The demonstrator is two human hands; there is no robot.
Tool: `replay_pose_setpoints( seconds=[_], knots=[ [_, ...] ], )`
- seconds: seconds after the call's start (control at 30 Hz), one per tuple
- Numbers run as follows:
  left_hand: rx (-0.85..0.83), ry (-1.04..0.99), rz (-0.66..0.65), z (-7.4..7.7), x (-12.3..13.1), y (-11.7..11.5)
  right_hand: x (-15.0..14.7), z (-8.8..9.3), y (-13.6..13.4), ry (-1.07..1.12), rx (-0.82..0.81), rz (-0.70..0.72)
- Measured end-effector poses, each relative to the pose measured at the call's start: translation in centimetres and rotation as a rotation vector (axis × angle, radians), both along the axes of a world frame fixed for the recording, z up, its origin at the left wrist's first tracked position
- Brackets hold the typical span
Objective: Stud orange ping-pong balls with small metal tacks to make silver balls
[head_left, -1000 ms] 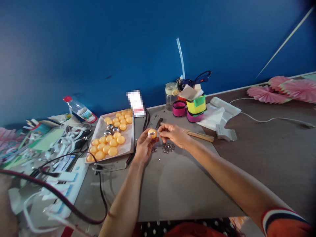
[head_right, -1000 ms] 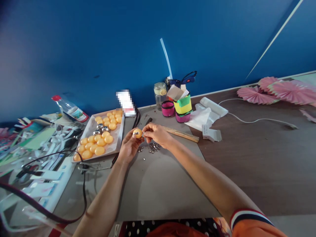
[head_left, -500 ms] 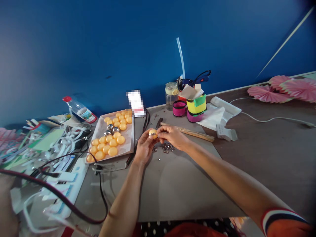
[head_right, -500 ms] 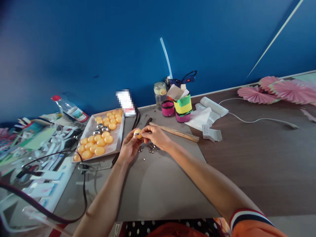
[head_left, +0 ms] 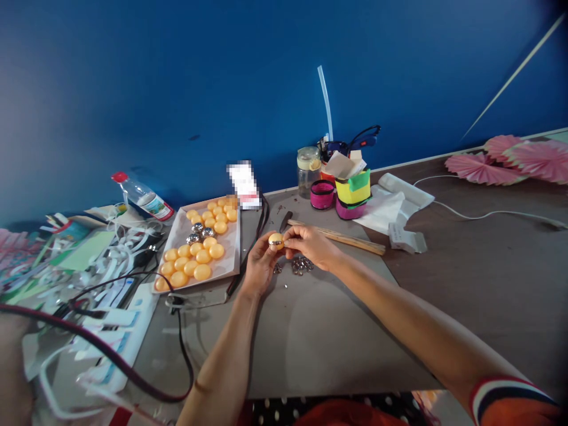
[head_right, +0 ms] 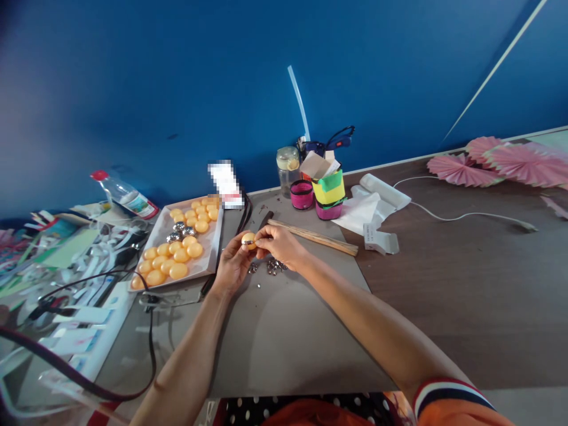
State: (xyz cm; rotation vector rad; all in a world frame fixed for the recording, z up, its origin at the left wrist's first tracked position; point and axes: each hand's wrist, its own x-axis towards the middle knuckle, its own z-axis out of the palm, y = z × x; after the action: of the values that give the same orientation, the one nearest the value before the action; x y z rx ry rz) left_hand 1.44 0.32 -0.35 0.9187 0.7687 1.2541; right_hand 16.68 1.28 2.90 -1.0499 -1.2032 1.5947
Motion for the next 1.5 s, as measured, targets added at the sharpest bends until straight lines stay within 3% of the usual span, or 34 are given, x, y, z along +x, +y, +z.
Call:
replay_pose_setpoints(
  seconds=[0.23,0.4,0.5,0.67,0.83,1.03,1.2,1.33,1.5],
  knots=[
    [0.02,0.04,0.025,0.1,0.4,-0.1,-0.4,-0.7,0.1,-0.067,0.032,-0.058],
    [-0.046,-0.041,-0.032,0.2,0.0,0.3,1.9,-0.5,1.3,-0.065,0.03,0.142],
    [-0.061,-0.074,-0.009,0.2,-0.6,0.6,4.4,0.0,2.0,-0.395,0.084,0.332],
    [-0.068,-0.111,-0.001,0.4,-0.9,0.7,6.6,0.3,2.7,-0.895,0.172,0.516],
    [-0.067,-0.123,-0.012,0.5,-0.7,0.5,5.4,0.3,2.0,-1.156,0.232,0.554],
    [-0.077,-0.115,-0.007,0.6,-0.6,0.5,4.6,-0.1,1.4,-1.269,0.379,0.564],
    [-0.089,-0.113,0.005,0.8,-0.6,0.4,4.5,0.0,1.7,-1.108,0.404,0.434],
    [-0.084,-0.115,-0.015,0.6,-0.6,0.5,4.0,-0.5,1.9,-0.748,0.328,0.244],
    [-0.069,-0.116,-0.047,0.4,-0.5,0.4,3.1,-1.5,2.0,-0.314,0.241,0.168]
  ],
)
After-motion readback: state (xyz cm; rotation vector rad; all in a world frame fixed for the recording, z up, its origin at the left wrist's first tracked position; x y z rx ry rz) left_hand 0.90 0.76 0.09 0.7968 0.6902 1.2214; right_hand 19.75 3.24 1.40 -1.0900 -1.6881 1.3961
